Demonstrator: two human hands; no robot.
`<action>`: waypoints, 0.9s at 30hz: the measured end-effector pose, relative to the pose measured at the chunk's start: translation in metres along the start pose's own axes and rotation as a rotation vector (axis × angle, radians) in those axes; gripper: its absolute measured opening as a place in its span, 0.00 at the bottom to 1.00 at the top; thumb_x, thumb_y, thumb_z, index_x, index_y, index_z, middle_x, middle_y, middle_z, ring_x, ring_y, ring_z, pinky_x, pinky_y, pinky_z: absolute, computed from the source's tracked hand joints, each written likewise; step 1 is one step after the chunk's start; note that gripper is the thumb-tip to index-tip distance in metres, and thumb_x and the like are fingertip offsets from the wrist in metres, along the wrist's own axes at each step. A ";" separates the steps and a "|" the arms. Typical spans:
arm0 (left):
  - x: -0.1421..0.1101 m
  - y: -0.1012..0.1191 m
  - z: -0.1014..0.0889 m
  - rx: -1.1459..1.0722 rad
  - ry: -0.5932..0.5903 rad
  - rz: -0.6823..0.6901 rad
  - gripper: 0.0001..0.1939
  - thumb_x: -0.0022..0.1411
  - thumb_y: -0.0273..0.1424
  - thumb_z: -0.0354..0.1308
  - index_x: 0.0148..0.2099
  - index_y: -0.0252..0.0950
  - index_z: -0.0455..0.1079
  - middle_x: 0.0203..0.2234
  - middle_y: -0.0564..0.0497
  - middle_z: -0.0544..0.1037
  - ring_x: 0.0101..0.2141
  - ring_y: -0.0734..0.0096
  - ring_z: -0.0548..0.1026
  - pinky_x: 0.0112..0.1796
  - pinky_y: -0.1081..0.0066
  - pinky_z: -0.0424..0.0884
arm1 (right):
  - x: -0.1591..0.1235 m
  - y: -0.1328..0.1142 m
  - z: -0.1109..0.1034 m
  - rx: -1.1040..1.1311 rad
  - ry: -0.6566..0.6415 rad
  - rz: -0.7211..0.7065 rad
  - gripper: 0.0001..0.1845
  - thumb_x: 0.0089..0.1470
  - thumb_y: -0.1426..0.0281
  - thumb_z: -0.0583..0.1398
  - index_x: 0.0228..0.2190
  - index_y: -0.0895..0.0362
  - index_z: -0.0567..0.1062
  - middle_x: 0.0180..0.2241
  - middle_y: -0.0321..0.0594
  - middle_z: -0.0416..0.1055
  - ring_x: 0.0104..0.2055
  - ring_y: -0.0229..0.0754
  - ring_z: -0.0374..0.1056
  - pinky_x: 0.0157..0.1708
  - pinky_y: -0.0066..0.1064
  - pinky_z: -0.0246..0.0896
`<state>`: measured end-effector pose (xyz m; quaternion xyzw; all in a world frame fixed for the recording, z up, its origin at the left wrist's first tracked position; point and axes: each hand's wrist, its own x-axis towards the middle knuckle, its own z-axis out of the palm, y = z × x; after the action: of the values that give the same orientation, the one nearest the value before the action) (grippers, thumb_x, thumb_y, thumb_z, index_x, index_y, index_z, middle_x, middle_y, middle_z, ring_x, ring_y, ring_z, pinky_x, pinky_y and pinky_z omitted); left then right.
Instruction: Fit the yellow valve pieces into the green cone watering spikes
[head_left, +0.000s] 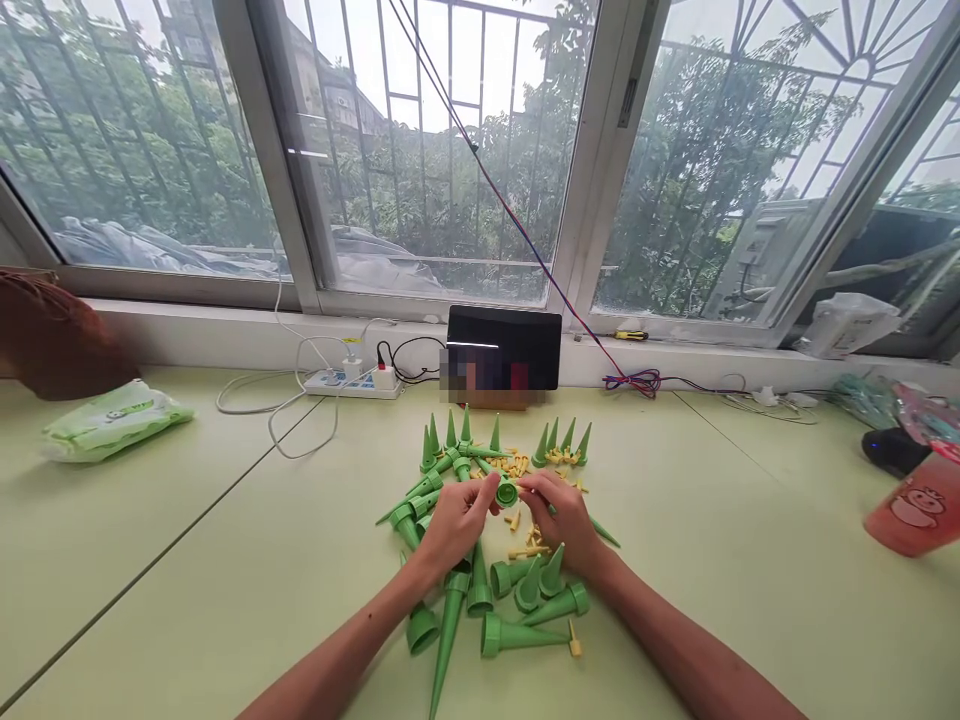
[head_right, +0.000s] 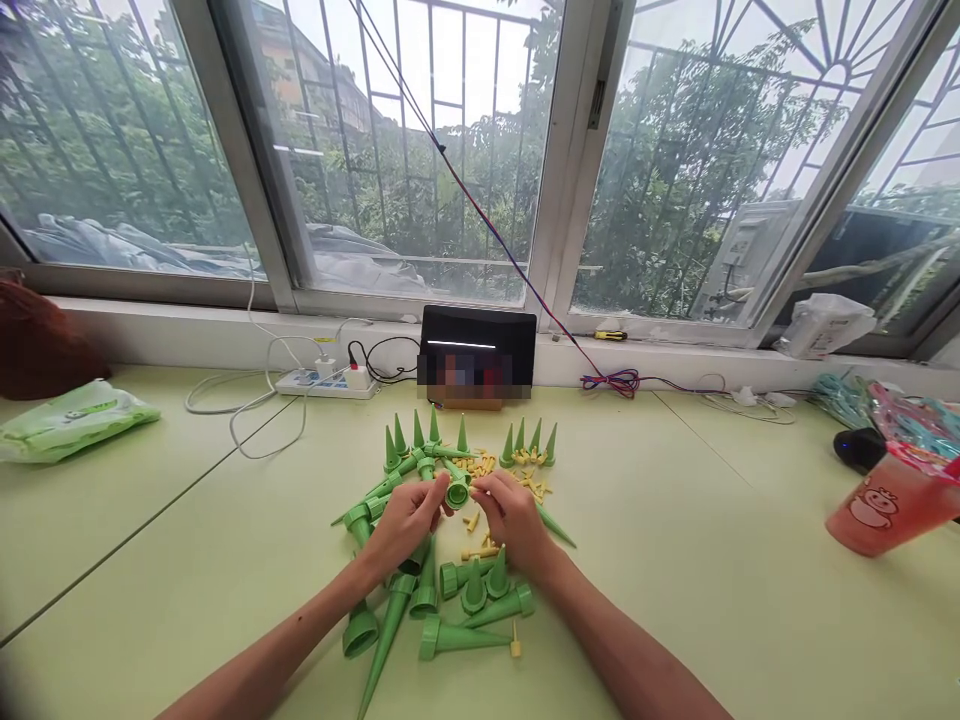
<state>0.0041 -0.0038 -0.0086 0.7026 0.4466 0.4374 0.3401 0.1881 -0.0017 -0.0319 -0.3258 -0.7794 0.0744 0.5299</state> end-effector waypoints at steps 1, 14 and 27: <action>0.000 0.000 0.000 0.001 -0.009 0.000 0.32 0.67 0.51 0.47 0.20 0.34 0.67 0.12 0.55 0.64 0.17 0.76 0.61 0.22 0.73 0.56 | 0.000 0.000 0.000 0.008 0.000 -0.007 0.08 0.64 0.71 0.55 0.38 0.56 0.75 0.31 0.41 0.72 0.31 0.40 0.68 0.31 0.29 0.65; 0.001 0.005 -0.004 -0.171 -0.142 -0.158 0.28 0.62 0.52 0.53 0.21 0.34 0.65 0.12 0.56 0.64 0.15 0.79 0.58 0.19 0.75 0.52 | -0.001 0.002 0.001 -0.010 0.048 -0.038 0.09 0.64 0.73 0.56 0.41 0.55 0.77 0.34 0.43 0.75 0.35 0.41 0.72 0.34 0.31 0.69; 0.002 0.006 -0.004 -0.282 -0.135 -0.241 0.23 0.58 0.50 0.60 0.30 0.33 0.72 0.13 0.57 0.65 0.15 0.80 0.58 0.18 0.77 0.52 | -0.002 0.008 0.002 -0.069 0.067 -0.044 0.11 0.62 0.71 0.59 0.46 0.54 0.78 0.39 0.44 0.79 0.38 0.43 0.76 0.37 0.31 0.74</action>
<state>0.0024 -0.0039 -0.0014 0.6171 0.4379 0.4037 0.5143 0.1905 0.0041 -0.0382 -0.3292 -0.7703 0.0248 0.5456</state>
